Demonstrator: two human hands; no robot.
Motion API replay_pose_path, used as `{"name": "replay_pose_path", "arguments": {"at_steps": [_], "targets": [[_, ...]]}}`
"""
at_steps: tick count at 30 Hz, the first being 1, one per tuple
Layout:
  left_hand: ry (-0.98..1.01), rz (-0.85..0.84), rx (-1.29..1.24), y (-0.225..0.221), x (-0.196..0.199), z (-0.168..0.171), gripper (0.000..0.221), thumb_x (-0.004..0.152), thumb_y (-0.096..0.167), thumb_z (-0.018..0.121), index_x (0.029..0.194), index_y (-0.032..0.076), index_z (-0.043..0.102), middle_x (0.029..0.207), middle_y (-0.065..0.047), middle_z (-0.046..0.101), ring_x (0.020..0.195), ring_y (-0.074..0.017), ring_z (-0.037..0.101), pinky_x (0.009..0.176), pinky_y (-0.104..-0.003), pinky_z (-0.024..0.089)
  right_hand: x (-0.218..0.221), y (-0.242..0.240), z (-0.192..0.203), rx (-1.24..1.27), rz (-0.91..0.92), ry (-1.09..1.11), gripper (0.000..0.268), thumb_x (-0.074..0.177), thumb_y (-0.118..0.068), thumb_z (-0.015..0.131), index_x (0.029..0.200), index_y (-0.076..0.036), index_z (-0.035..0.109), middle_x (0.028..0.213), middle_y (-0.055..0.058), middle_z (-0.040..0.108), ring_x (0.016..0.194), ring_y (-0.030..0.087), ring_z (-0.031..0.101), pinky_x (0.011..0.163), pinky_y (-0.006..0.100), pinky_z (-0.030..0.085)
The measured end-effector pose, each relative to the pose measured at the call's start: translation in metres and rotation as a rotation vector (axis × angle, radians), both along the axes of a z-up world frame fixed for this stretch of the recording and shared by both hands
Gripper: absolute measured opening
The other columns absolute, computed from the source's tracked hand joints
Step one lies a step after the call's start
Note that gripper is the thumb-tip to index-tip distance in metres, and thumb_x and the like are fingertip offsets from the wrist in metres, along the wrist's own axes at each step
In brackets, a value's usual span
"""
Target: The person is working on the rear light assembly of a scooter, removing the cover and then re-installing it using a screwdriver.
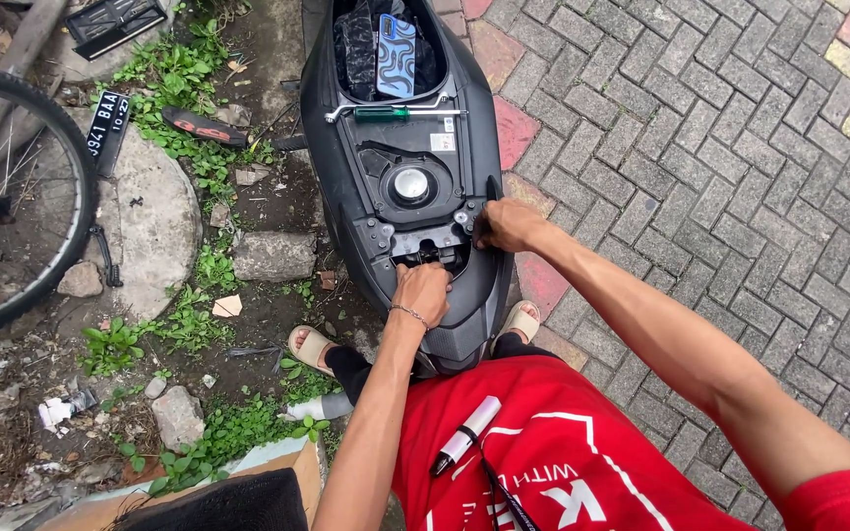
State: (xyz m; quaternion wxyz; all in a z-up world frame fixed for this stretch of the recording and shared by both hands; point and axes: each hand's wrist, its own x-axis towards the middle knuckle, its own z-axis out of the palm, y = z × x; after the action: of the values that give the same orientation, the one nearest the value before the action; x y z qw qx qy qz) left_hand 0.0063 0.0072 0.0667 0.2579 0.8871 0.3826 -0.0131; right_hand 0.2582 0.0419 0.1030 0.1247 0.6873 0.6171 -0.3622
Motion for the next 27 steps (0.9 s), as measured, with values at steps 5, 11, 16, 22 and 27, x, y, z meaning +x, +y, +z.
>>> {"name": "replay_pose_path", "arguments": {"at_steps": [5, 11, 16, 22, 27], "targets": [[0.002, 0.003, 0.010, 0.000, 0.001, -0.006, 0.010, 0.075, 0.031, 0.060, 0.076, 0.029, 0.070, 0.081, 0.008, 0.068, 0.079, -0.0203, 0.068, 0.079, -0.044, 0.043, -0.011, 0.003, 0.025, -0.008, -0.071, -0.031, 0.031, 0.081, -0.037, 0.082, 0.107, -0.020, 0.082, 0.106, 0.015, 0.079, 0.108, 0.037, 0.074, 0.092, 0.049, 0.060], [-0.022, 0.003, -0.002, -0.019, 0.001, -0.090, 0.006, 0.072, 0.028, 0.064, 0.074, 0.028, 0.069, 0.081, 0.007, 0.068, 0.080, -0.0237, 0.067, 0.077, -0.045, 0.042, -0.010, -0.003, 0.012, 0.010, -0.062, -0.066, 0.030, 0.082, -0.033, 0.083, 0.106, -0.015, 0.082, 0.105, 0.018, 0.078, 0.107, 0.040, 0.073, 0.090, 0.050, 0.060], [0.031, -0.007, 0.020, -0.003, 0.000, -0.003, 0.006, 0.074, 0.031, 0.064, 0.075, 0.031, 0.070, 0.081, 0.009, 0.068, 0.079, -0.0203, 0.068, 0.077, -0.044, 0.043, -0.012, -0.011, 0.021, 0.016, -0.160, -0.013, 0.019, 0.085, -0.030, 0.081, 0.101, -0.021, 0.083, 0.103, 0.017, 0.079, 0.108, 0.041, 0.073, 0.091, 0.048, 0.060], [0.076, 0.028, -0.104, 0.002, 0.005, 0.042, 0.017, 0.087, 0.028, 0.060, 0.092, 0.024, 0.075, 0.092, 0.001, 0.072, 0.090, -0.0273, 0.071, 0.087, -0.046, 0.043, -0.016, -0.010, 0.036, 0.047, -0.133, -0.077, 0.021, 0.083, -0.033, 0.082, 0.099, -0.019, 0.083, 0.098, 0.016, 0.080, 0.104, 0.039, 0.075, 0.087, 0.048, 0.062], [0.082, 0.041, -0.106, 0.004, 0.007, 0.057, 0.016, 0.090, 0.029, 0.061, 0.096, 0.025, 0.075, 0.095, 0.000, 0.071, 0.093, -0.0287, 0.071, 0.089, -0.048, 0.044, -0.010, -0.004, 0.028, 0.068, -0.128, -0.068, 0.026, 0.081, -0.036, 0.084, 0.100, -0.018, 0.083, 0.098, 0.017, 0.080, 0.102, 0.039, 0.076, 0.084, 0.048, 0.062]]}}
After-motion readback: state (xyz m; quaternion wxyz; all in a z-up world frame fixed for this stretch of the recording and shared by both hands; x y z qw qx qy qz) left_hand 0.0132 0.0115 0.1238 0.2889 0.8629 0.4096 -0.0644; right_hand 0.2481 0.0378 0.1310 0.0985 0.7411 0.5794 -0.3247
